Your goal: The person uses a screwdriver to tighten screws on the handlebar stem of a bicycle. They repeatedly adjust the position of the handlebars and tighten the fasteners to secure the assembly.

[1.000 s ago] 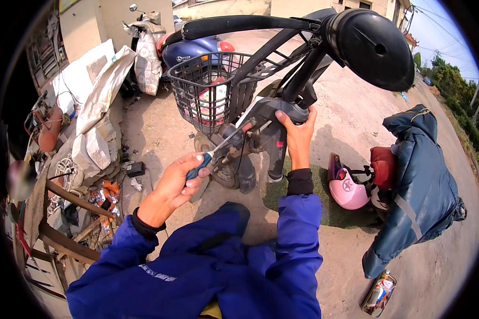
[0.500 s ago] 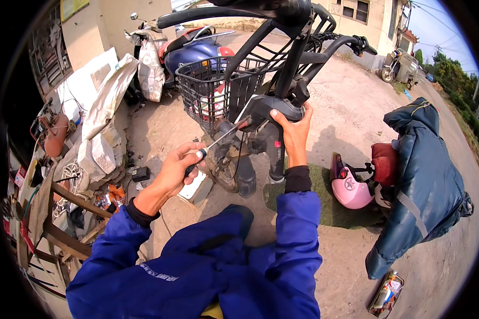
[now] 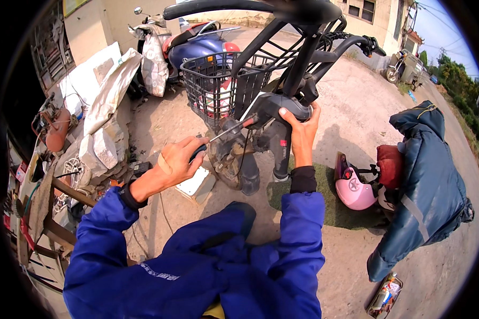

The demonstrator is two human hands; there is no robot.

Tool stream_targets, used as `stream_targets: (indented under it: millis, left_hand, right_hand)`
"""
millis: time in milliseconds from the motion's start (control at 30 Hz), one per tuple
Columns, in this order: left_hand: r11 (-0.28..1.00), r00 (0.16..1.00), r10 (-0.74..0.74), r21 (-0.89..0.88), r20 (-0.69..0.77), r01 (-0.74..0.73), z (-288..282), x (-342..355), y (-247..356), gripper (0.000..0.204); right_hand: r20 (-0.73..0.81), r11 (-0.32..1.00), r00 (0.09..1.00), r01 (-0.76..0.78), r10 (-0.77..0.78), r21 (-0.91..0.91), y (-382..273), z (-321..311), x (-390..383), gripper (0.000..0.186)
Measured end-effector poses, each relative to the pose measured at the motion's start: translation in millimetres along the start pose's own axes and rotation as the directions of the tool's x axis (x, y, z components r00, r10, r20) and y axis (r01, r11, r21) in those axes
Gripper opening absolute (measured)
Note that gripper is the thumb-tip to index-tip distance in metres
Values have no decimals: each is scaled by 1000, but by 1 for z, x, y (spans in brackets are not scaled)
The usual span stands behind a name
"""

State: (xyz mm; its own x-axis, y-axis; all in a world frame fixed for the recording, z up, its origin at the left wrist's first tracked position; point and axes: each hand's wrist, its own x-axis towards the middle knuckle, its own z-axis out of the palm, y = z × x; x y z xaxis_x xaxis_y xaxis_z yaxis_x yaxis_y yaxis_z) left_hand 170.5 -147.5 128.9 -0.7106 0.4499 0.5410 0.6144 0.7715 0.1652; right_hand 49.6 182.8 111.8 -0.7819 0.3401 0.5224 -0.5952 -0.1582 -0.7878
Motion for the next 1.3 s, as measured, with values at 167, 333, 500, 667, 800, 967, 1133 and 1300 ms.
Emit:
stream_targets:
  millis: [167,333,500,667,800,967,1133,1300]
  left_hand:
    - [779,935,-318,-519,156,352,2,10,-8,31]
    - [972,975,219,96,-32,-215,-14,21,-15,28]
    - [868,943,331,384,24,-314,-17,18,-6,39]
    - [885,960,-257,-372,115,281,-17,22,-2,34]
    - [918,940,-234,-261,249,298,-21,30,-7,30]
    - [728,952,281,620,120,-293,-1,10,0,42]
    - [899,964,-234,-349,130,265,-4,13,-24,39]
    - [897,934,-236,-308,270,316,-11,28,-25,30]
  right_hand:
    - [-22,1000,1000,1,-1,-20,2,-2,3,91]
    - [-33,1000,999,14,-13,17,6,0,1,91]
    - [-32,1000,999,1,-1,2,9,-3,4,91]
    - [-31,999,1000,-2,1,-33,0,-1,4,93]
    - [-45,1000,999,10,-10,-14,10,0,3,92]
    - [-55,1000,999,3,-4,-10,10,2,0,91]
    - [-40,999,999,14,-16,-47,4,0,1,93]
    - [-34,1000,999,18,-19,-24,10,-1,4,96]
